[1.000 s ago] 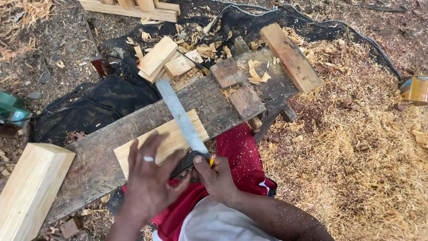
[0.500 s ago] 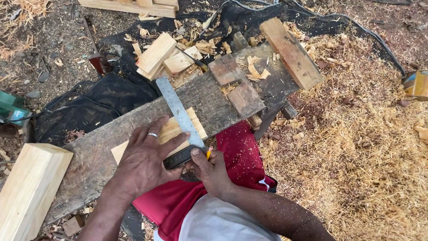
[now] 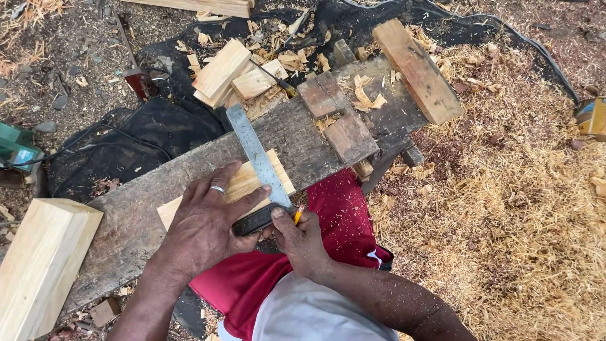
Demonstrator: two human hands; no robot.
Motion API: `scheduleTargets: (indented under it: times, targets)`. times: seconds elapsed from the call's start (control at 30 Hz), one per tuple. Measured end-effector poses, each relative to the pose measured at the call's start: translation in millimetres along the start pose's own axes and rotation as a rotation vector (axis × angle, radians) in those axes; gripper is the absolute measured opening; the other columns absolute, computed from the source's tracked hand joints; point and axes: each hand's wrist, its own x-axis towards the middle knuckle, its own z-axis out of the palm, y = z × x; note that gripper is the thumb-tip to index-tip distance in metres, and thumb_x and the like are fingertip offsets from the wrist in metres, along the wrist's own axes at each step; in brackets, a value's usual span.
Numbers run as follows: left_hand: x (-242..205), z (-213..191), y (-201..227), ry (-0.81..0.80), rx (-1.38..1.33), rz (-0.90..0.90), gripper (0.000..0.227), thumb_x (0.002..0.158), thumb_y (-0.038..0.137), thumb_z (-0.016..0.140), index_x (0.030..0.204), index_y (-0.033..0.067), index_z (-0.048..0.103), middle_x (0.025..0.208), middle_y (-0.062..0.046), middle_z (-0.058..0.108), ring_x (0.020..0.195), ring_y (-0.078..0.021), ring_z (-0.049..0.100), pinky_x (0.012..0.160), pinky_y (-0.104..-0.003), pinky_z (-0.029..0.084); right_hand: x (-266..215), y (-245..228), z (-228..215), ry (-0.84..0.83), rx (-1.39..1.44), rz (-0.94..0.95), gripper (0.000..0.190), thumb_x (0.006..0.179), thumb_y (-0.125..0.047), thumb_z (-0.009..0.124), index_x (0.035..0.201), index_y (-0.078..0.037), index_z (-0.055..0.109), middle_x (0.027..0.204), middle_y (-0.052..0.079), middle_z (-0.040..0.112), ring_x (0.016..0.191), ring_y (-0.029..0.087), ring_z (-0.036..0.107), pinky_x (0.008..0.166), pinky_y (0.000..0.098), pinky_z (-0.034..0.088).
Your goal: Measure and mark wood using a square and pencil for joinery or cutting.
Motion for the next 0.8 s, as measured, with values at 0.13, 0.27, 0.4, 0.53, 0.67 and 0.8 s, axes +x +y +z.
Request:
scheduleTargets:
  times: [0.13,0.27,0.4,0.53,0.67,0.8]
  targets:
    - [1,-1,1,-0.004,-0.006,0.004,0.082,0.06,0.06,0.086,0.138,0.0426,0.064,0.155,-0.018,0.039,0.137,-0.0409,0.042,0.109,-0.056,0.035,1,-1,-1,-0.008,0.024,0.005,0.041,0.103,-0.033,0.064,0.077,-0.002,0.067,0.054,-0.007,0.046,0.044,0.002,0.034,0.041,0.0245,0.024]
    - [2,-1,1,-0.033,-0.018,-0.021,0.084,0.058,0.062,0.086,0.137,0.0435,0.064,0.156,-0.018,0.037,0.141,-0.0416,0.04,0.11,-0.057,0.033,1,-3,0,-0.01,0.023,0.007,0.04,0.104,-0.032,0.063,0.078,-0.002,0.066,0.054,-0.006,0.047,0.045,0.002,0.035,0.041,0.024,0.025]
    - [2,-1,0,-0.052,-0.022,-0.027,0.087,0.056,0.061,0.087,0.138,0.0438,0.064,0.157,-0.018,0.036,0.141,-0.0422,0.04,0.11,-0.057,0.033,1,-5,-1,-0.014,0.019,0.015,0.035,0.102,-0.03,0.062,0.081,-0.003,0.067,0.059,-0.002,0.056,0.045,0.002,0.037,0.04,0.0245,0.026]
    - [3,-1,0,-0.086,0.003,-0.032,0.092,0.053,0.057,0.089,0.14,0.0436,0.062,0.157,-0.018,0.036,0.141,-0.0426,0.039,0.11,-0.058,0.033,3,1,-5,-0.041,0.036,-0.007,0.037,0.105,-0.029,0.063,0.082,-0.001,0.068,0.058,-0.004,0.052,0.045,0.0,0.036,0.04,0.0224,0.026]
    - [3,-4,2,-0.102,0.005,-0.04,0.095,0.05,0.052,0.092,0.14,0.0435,0.062,0.157,-0.017,0.036,0.141,-0.042,0.039,0.11,-0.058,0.033,3,3,-5,-0.029,0.048,0.011,0.035,0.104,-0.029,0.062,0.082,-0.001,0.068,0.063,0.0,0.06,0.046,0.001,0.037,0.04,0.0226,0.028]
    - [5,-6,4,-0.118,-0.002,-0.051,0.094,0.05,0.052,0.092,0.139,0.0442,0.062,0.157,-0.016,0.035,0.141,-0.0421,0.039,0.11,-0.058,0.033,3,3,-6,-0.038,0.069,0.004,0.036,0.106,-0.028,0.062,0.084,0.0,0.068,0.063,0.0,0.058,0.046,0.0,0.037,0.04,0.0217,0.028]
